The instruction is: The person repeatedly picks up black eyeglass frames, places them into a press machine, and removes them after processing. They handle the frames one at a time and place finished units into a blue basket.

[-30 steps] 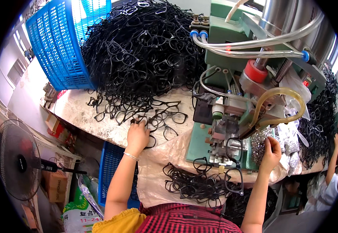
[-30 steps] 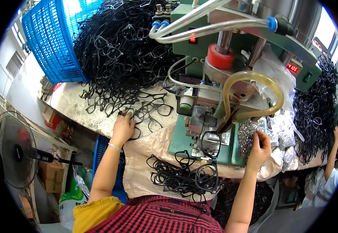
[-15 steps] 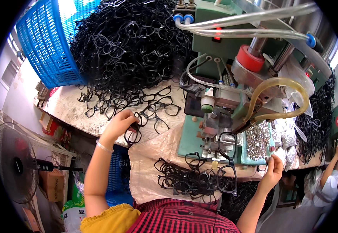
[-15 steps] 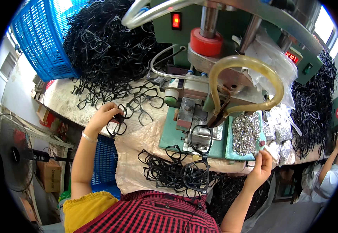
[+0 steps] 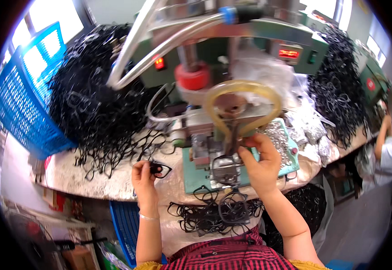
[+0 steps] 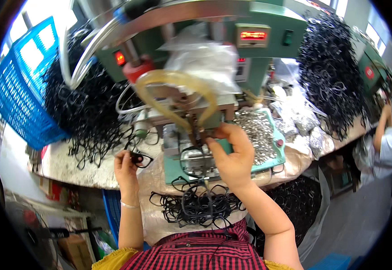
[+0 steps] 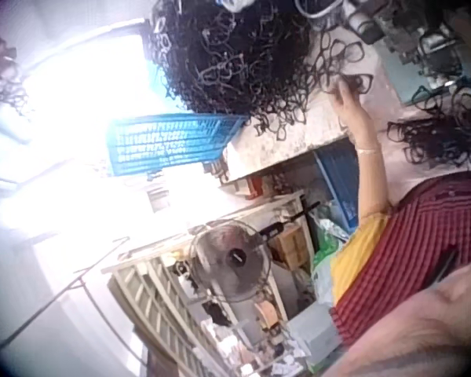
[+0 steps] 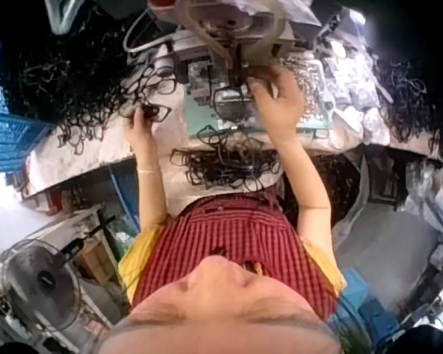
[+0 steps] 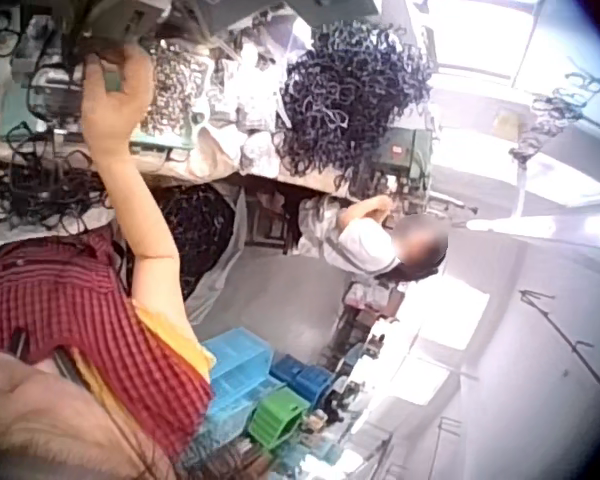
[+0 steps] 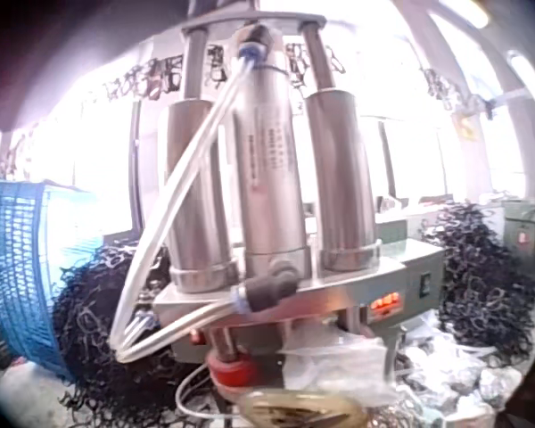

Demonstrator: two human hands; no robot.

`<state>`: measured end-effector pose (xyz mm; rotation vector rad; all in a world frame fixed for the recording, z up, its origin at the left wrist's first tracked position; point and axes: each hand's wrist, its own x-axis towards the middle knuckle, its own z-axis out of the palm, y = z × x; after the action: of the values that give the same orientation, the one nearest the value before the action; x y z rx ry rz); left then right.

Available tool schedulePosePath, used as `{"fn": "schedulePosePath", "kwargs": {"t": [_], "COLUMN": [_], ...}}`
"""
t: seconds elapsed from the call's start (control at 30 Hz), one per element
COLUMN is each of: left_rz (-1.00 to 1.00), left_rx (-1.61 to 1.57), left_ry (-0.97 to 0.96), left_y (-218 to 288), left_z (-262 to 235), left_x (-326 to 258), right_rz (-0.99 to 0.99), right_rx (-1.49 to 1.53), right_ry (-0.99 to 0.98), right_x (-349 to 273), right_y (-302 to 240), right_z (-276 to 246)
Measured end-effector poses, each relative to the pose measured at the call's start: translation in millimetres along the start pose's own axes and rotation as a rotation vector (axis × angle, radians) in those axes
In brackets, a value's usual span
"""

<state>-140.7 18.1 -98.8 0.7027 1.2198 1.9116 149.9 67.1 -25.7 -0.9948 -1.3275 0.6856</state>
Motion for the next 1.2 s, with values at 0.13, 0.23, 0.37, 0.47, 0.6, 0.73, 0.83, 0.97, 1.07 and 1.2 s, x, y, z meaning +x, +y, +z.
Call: {"fn": "schedulePosePath", "kwargs": {"t": [0.13,0.23,0.37,0.47,0.6,0.73,0.83,0.97,1.07,1.2], "left_rz": [0.367,0.825,0.670,0.720,0.672,0.876,1.076,1.134,1.119,1.120], "left_rx": [-0.162,0.215,0.092,0.128,0.097,0.326,0.527,0.604,0.605,0.593], "left_ry": [-0.290,-0.554,-0.554,-0.519,-0.567,-0.703,-0.914,-1.002,-1.021,-0.994], "left_y": [74,110,119,112,102,102,83,66,68,67], "left_z": [79,116,133,133,130,123,128,130,129,125], "left_x": [-24,-26,-19,-23,-48,-52,-49,-53,-49,-51], "right_rz": [0.246,0.280,0.329,0.374,0.323,0.262,-0.137,-0.052,-0.171,-0.240], "right_rx": [0.381,0.503,0.647,0.598,0.498,0.387,-0.179,-0.930,-0.851,-0.785], "right_ry": [-0.093,-0.039,-0.014,-0.051,-0.114,-0.161,-0.251,-0.003,0.029,0.075], "right_x": [0,-3,-7,-9,-5,-6,11,8,-3,5], "right_y": [-13,-17,-25,-41,-41,-53,-21,46,71,68], "right_z": [8,14,24,15,10,-1,-30,-84,-96,-87]}}
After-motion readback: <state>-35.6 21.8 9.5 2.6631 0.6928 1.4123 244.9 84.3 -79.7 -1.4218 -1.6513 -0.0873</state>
